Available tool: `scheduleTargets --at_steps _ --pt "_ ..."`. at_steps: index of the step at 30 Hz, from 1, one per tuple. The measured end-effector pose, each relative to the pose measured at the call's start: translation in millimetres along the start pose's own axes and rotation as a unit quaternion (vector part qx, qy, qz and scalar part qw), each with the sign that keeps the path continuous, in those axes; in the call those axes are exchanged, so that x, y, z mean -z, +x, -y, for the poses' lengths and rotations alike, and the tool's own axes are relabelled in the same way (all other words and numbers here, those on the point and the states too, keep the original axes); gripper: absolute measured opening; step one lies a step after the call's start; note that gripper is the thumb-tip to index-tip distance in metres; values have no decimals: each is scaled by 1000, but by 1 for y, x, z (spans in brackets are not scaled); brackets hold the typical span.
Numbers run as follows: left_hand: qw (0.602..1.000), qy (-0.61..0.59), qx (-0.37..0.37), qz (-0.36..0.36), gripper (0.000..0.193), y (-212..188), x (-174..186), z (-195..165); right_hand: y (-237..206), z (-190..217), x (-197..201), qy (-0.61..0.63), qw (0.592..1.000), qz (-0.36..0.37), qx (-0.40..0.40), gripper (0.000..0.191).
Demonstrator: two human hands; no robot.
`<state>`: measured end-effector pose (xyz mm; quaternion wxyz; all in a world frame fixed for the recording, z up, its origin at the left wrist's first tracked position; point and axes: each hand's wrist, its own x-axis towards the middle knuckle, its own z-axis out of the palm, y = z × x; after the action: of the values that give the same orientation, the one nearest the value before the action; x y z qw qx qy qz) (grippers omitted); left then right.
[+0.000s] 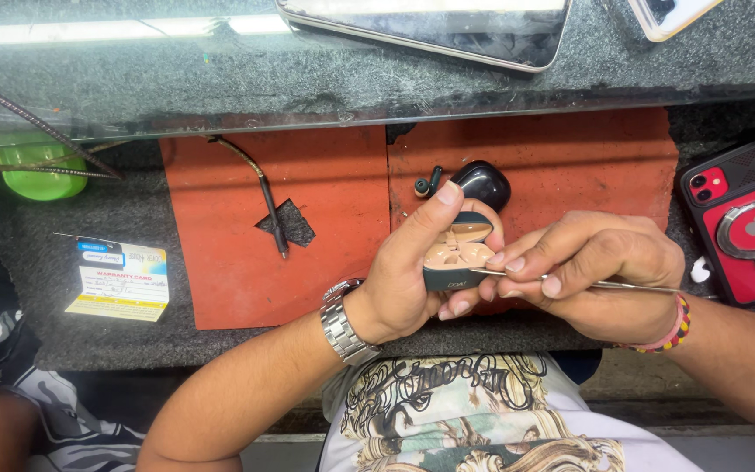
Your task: The person unboxes a pair of Nirvana earbuds and their charging case, then removes a protective film from a smartphone screen. They apply a small amount of yellow adhesive to the phone's edge and use a metal tool to pry open the earbud case, manipulating its internal components.
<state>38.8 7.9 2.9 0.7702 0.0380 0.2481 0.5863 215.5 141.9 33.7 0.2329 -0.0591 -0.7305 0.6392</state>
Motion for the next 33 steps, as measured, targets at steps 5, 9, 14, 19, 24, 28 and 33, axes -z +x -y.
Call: scheduleTargets --at_steps 5,9,14,19,24,28,33 --pt "1000 -10 9 -23 61 1 0 1 2 1 0 -30 1000 3 -1 25" --pt "999 25 -28 -22 57 0 0 2 3 4 -1 -84 996 9 13 26" --pt "993 88 -78 2 52 -2 2 3 3 3 -2 -96 995 10 26 27" --pt "991 106 -81 -6 50 -2 3 4 3 -4 1 -89 996 25 1 28" --pt "991 108 -78 -2 49 -2 3 4 2 -6 6 20 997 36 -58 24" --pt "987 140 -83 0 48 -2 4 5 4 -7 10 80 992 41 -89 26" --pt "983 162 -85 -5 48 1 3 8 4 -3 10 86 983 37 -158 25"
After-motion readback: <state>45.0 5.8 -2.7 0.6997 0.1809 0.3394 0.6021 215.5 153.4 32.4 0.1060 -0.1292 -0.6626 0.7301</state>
